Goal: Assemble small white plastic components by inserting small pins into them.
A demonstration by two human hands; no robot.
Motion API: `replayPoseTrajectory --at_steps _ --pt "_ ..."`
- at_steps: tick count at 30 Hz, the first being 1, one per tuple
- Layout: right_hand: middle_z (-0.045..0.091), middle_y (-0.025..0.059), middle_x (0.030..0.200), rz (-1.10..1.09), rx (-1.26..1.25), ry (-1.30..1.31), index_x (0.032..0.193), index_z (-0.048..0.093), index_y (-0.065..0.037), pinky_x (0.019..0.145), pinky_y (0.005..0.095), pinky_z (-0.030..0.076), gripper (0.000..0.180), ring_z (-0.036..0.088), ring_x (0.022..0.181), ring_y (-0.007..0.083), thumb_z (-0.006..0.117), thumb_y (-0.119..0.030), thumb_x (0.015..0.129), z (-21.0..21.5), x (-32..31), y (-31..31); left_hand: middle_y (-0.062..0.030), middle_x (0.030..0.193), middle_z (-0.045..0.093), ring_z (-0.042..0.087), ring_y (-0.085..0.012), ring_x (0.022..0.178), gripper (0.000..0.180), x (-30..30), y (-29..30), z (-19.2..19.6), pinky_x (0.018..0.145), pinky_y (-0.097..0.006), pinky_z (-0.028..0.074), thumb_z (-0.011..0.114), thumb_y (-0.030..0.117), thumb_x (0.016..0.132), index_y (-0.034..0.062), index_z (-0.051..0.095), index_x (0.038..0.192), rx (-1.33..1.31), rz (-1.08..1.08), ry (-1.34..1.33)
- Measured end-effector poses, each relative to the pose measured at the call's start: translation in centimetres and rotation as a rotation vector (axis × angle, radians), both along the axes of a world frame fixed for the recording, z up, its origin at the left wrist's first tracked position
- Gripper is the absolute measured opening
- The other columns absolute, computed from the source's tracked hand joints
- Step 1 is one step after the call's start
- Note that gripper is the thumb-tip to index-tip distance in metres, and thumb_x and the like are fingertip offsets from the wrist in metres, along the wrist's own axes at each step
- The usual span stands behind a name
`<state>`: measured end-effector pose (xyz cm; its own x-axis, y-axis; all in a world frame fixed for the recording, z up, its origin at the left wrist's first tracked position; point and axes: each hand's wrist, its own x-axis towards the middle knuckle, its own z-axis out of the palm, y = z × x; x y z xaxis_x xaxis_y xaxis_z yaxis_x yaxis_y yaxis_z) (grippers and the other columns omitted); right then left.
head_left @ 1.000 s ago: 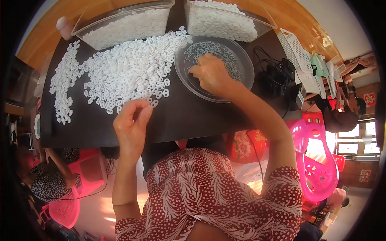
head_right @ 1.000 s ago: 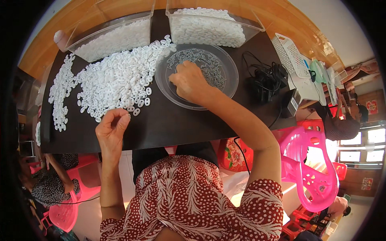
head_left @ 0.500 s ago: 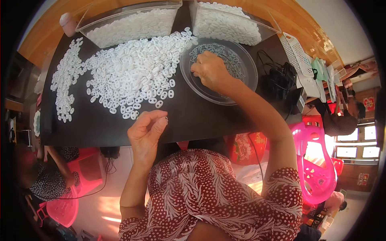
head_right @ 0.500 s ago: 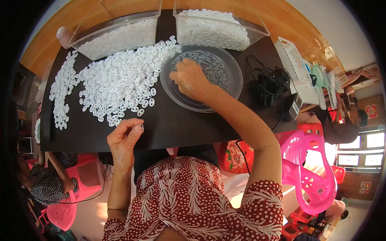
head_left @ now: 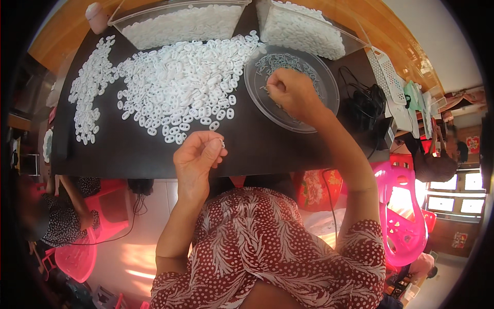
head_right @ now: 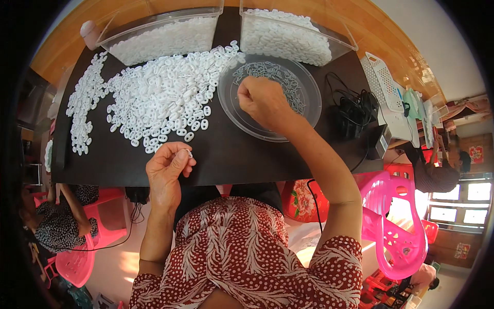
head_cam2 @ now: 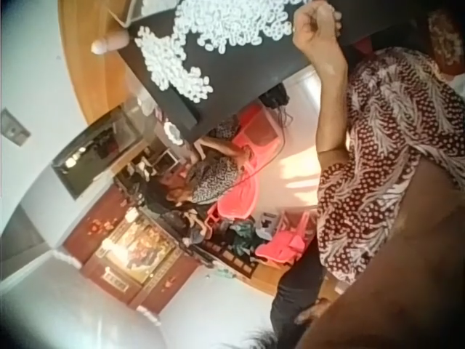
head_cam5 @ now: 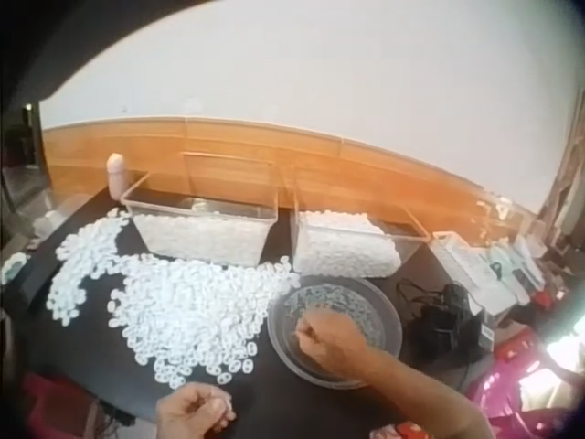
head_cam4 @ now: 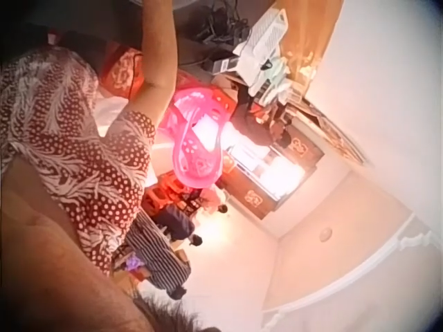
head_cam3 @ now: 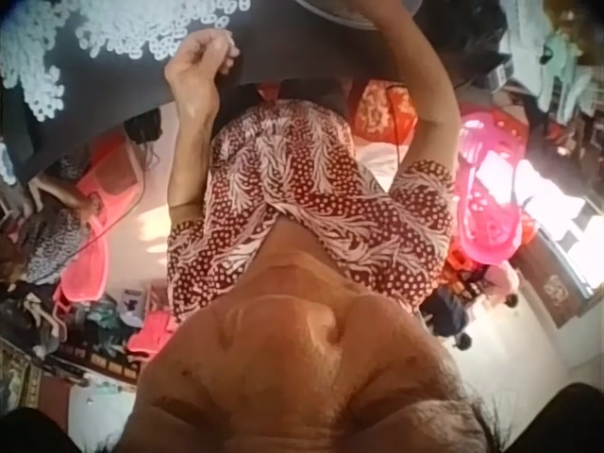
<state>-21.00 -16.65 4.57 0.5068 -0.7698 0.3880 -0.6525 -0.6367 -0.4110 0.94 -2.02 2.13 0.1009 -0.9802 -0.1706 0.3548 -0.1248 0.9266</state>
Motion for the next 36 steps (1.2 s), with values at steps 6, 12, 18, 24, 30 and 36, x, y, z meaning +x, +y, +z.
replayPoseTrajectory --at_steps 6,12,18,24,30,36 --pt "0.061 0.0021 0.079 0.043 0.470 -0.343 0.088 0.062 -0.003 0.065 0.0238 0.046 0.010 0.056 0.071 0.0091 0.066 -0.006 0.080 1.5 1.3 3.6 -0.0065 0.078 0.063 0.054 -0.0096 0.064 0.015 -0.6 -0.4 0.6 0.058 -0.021 0.042 0.064 0.009 0.088 -0.0029 0.063 0.097 0.071 0.010 0.125" --pt "0.062 0.0011 0.080 0.214 0.611 -0.450 0.089 0.065 -0.001 0.066 0.0223 0.044 0.013 0.055 0.073 0.0073 0.070 -0.001 0.077 2.1 4.0 7.4 -0.0068 0.082 0.065 0.058 -0.0093 0.071 0.016 -0.4 0.0 1.0 0.061 -0.020 0.044 0.065 0.009 0.087 -0.0022 0.064 0.098 0.040 -0.005 0.159" --pt "0.061 0.0022 0.078 0.223 0.624 -0.440 0.088 0.065 0.000 0.064 0.0235 0.045 0.013 0.055 0.071 0.0085 0.071 -0.001 0.077 2.0 5.3 8.4 -0.0056 0.087 0.064 0.058 -0.0087 0.077 0.017 -0.2 0.9 1.4 0.068 -0.020 0.044 0.065 0.009 0.088 -0.0031 0.063 0.100 -0.005 0.018 0.062" --pt "0.061 0.0029 0.077 0.234 0.575 -0.416 0.088 0.065 -0.001 0.062 0.0247 0.045 0.014 0.055 0.069 0.0099 0.071 -0.002 0.076 1.8 5.6 8.6 -0.0043 0.094 0.063 0.056 -0.0082 0.083 0.016 -0.1 1.5 1.3 0.077 -0.021 0.045 0.062 0.006 0.090 -0.0050 0.062 0.102 -0.100 0.018 0.027" --pt "0.061 0.0029 0.077 0.234 0.574 -0.394 0.088 0.065 -0.002 0.062 0.0250 0.044 0.013 0.055 0.068 0.0105 0.071 -0.002 0.076 1.9 5.9 8.8 -0.0028 0.086 0.063 0.054 -0.0065 0.075 0.017 -0.6 1.7 1.4 0.069 -0.018 0.043 0.064 0.008 0.089 -0.0053 0.063 0.100 -0.132 0.074 -0.007" --pt "0.062 0.0016 0.077 0.215 0.631 -0.400 0.088 0.065 -0.001 0.062 0.0238 0.044 0.012 0.054 0.069 0.0080 0.071 -0.003 0.077 1.6 6.1 9.0 0.0008 0.081 0.058 0.051 -0.0059 0.075 0.011 -0.6 1.9 0.2 0.068 -0.021 0.043 0.061 0.005 0.090 -0.0035 0.064 0.096 -0.233 0.120 -0.288"
